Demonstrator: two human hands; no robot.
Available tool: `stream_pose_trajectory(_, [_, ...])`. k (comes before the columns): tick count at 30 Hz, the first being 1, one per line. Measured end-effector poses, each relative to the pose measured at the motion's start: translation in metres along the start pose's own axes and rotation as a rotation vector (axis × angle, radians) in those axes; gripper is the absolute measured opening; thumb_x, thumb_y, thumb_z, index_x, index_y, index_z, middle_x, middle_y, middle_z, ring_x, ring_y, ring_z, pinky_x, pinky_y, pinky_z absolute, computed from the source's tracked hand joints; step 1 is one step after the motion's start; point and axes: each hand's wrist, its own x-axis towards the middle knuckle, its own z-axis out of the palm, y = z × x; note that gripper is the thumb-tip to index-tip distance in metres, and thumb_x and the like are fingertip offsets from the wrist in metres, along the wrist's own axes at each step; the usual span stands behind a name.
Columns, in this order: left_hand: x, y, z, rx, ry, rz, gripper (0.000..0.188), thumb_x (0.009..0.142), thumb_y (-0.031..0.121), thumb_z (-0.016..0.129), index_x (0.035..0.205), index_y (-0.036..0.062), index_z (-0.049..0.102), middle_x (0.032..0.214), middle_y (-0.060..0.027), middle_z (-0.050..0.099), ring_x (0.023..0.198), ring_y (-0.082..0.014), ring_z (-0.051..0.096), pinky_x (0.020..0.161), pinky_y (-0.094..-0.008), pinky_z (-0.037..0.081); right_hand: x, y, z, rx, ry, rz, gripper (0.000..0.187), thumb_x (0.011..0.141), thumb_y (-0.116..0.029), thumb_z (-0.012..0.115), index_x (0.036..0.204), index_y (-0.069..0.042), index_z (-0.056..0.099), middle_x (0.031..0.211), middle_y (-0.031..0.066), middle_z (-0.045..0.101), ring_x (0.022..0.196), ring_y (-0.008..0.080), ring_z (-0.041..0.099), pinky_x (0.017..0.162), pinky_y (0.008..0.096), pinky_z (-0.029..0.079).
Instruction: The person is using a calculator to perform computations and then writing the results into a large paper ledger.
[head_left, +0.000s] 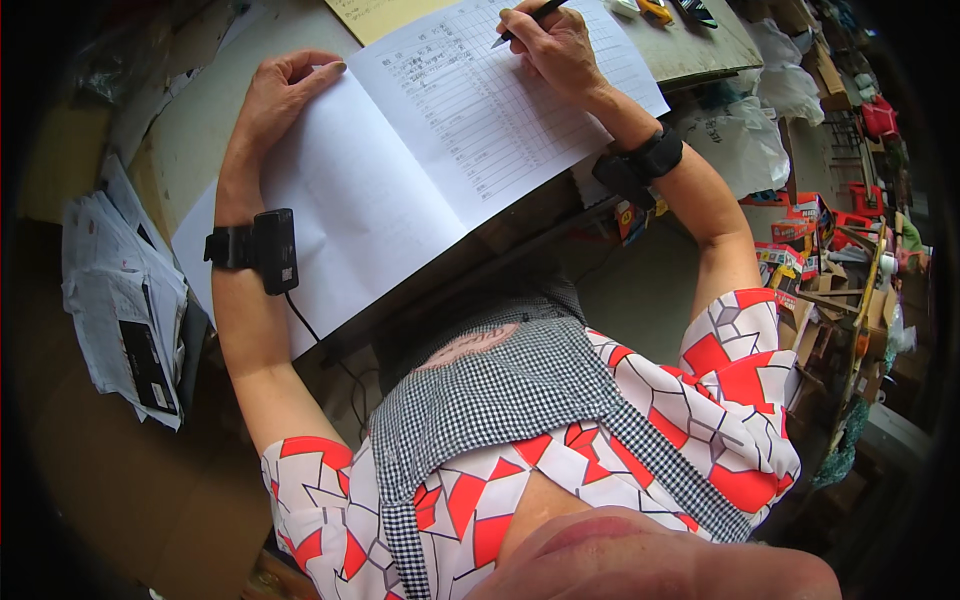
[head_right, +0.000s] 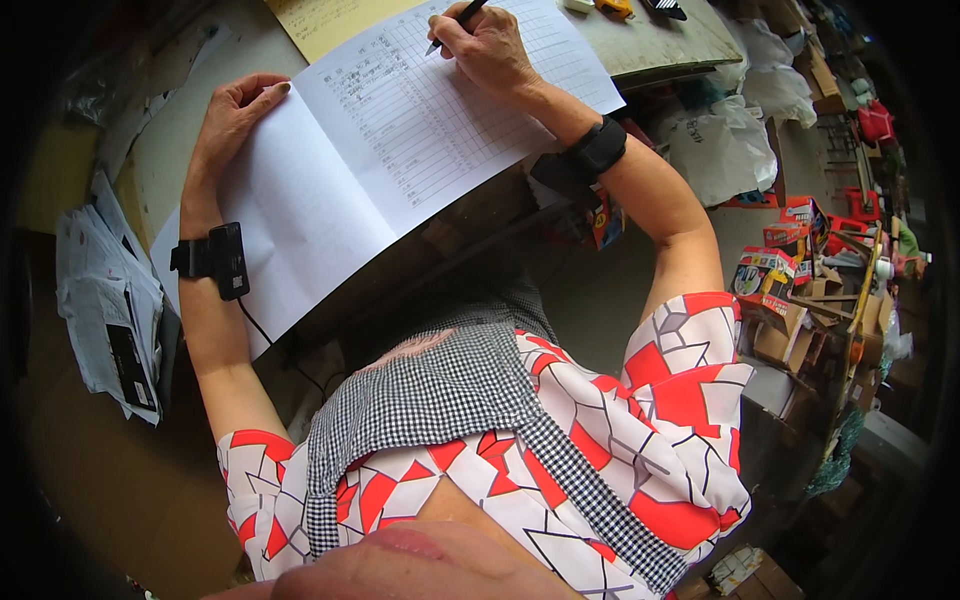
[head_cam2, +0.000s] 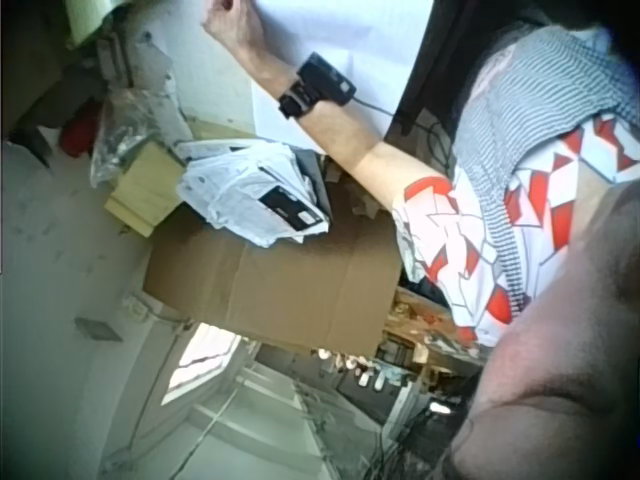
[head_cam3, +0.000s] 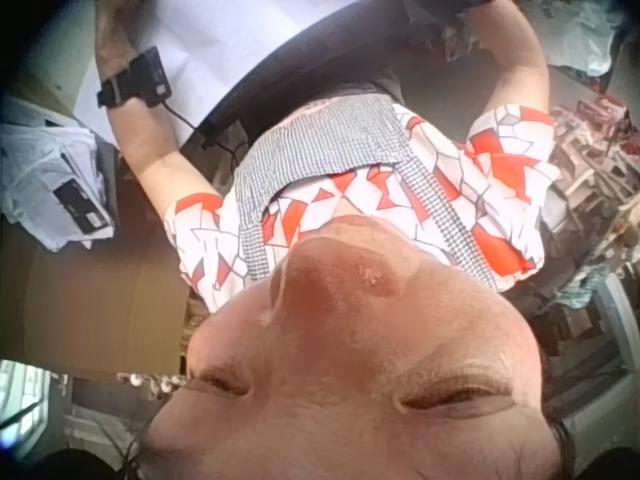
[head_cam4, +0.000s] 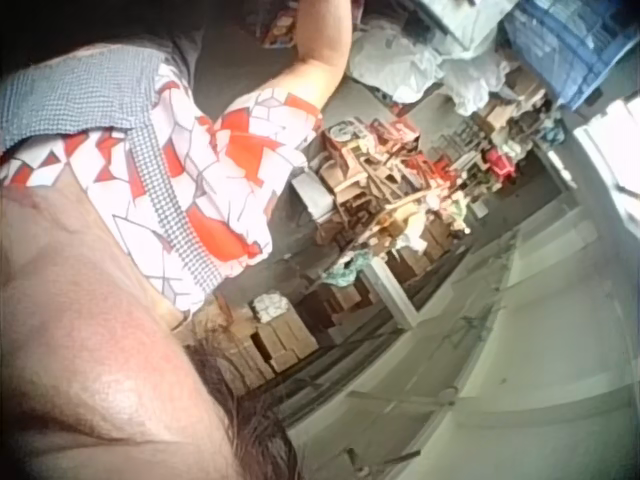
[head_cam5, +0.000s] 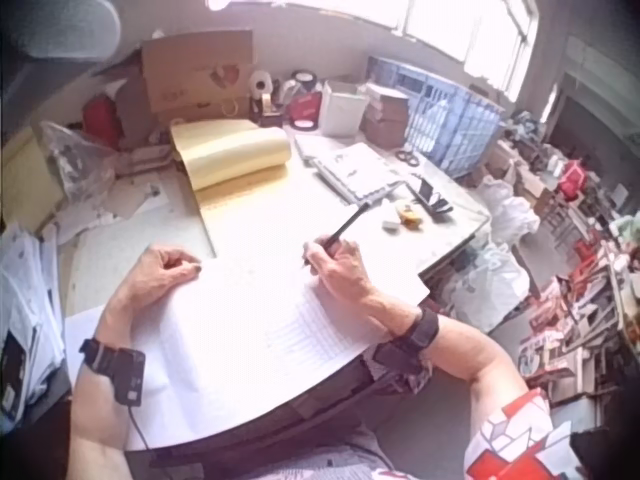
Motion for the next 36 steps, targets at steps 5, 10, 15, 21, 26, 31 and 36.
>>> stream_pose_trajectory(5, [-0.003,0.001,0.001,0.054,0.022,-0.034,0.025,0.084,0.027,0.067,0.099,0.0081,0.072,0.079,-0.0072,0.07,0.061,-0.0107,0.061,0.062,-0.0235,0.05,0.003,0.023,-0.05,0.396,0.073,0.166,0.024,0.09,-0.014,0.052,0.068,-0.005,0.057,0.051,-0.0028,0.049,0.038,0.0051,0.041,0.033,0.0217,0.031])
stream_pose_trajectory(10, [-0.003,-0.015,0.003,0.034,0.034,0.021,0.023,0.083,0.024,0.068,0.096,0.0055,0.073,0.076,-0.0071,0.069,0.06,-0.01,0.06,0.059,-0.0226,0.049,0.002,0.051,-0.079,0.301,0.086,0.12,0.023,0.091,-0.02,0.056,0.078,-0.002,0.064,0.056,-0.0017,0.053,0.043,0.0042,0.047,0.04,0.019,0.042])
stream_pose_trajectory(15, [-0.003,-0.026,-0.002,0.021,0.075,0.091,0.02,0.084,0.021,0.067,0.095,0.0048,0.073,0.074,-0.0054,0.069,0.057,-0.0084,0.057,0.055,-0.0215,0.047,0.016,0.058,-0.082,0.295,0.069,0.061,0.024,0.09,-0.022,0.057,0.078,-0.002,0.064,0.057,-0.0008,0.054,0.042,0.005,0.048,0.038,0.0199,0.042])
stream_pose_trajectory(21, [-0.013,-0.02,-0.007,0.039,0.134,0.058,0.018,0.085,0.018,0.066,0.095,0.0038,0.073,0.073,-0.0033,0.068,0.057,-0.0071,0.056,0.054,-0.0201,0.046,0.025,0.056,-0.072,0.33,0.064,0.062,0.026,0.091,-0.023,0.056,0.078,-0.001,0.063,0.057,0.0003,0.055,0.041,0.0052,0.049,0.037,0.02,0.041])
stream_pose_trajectory(26, [-0.016,-0.02,-0.014,0.014,0.124,0.078,0.02,0.085,0.019,0.067,0.095,0.0031,0.072,0.072,-0.0029,0.068,0.057,-0.0072,0.056,0.054,-0.0197,0.046,0.019,0.054,-0.074,0.405,0.103,0.032,0.024,0.092,-0.023,0.057,0.082,-0.001,0.063,0.058,-0.0017,0.053,0.045,0.0033,0.046,0.043,0.0194,0.043])
stream_pose_trajectory(31, [-0.018,-0.015,-0.02,0.031,0.128,0.085,0.02,0.085,0.019,0.067,0.095,0.0033,0.072,0.072,-0.0033,0.068,0.057,-0.0073,0.057,0.054,-0.0195,0.046,0.018,0.054,-0.075,0.324,0.297,0.098,0.027,0.092,-0.016,0.054,0.068,-0.004,0.056,0.055,-0.0005,0.052,0.041,0.0087,0.047,0.036,0.0224,0.036])
stream_pose_trajectory(36, [-0.024,-0.019,-0.038,0.053,0.169,0.091,0.018,0.085,0.018,0.066,0.094,0.0037,0.073,0.072,-0.0037,0.069,0.057,-0.0073,0.057,0.054,-0.0199,0.046,0.006,0.05,-0.071,0.316,0.207,0.055,0.024,0.093,-0.021,0.056,0.079,-0.002,0.062,0.061,0.0006,0.056,0.048,0.0058,0.05,0.047,0.0206,0.043])
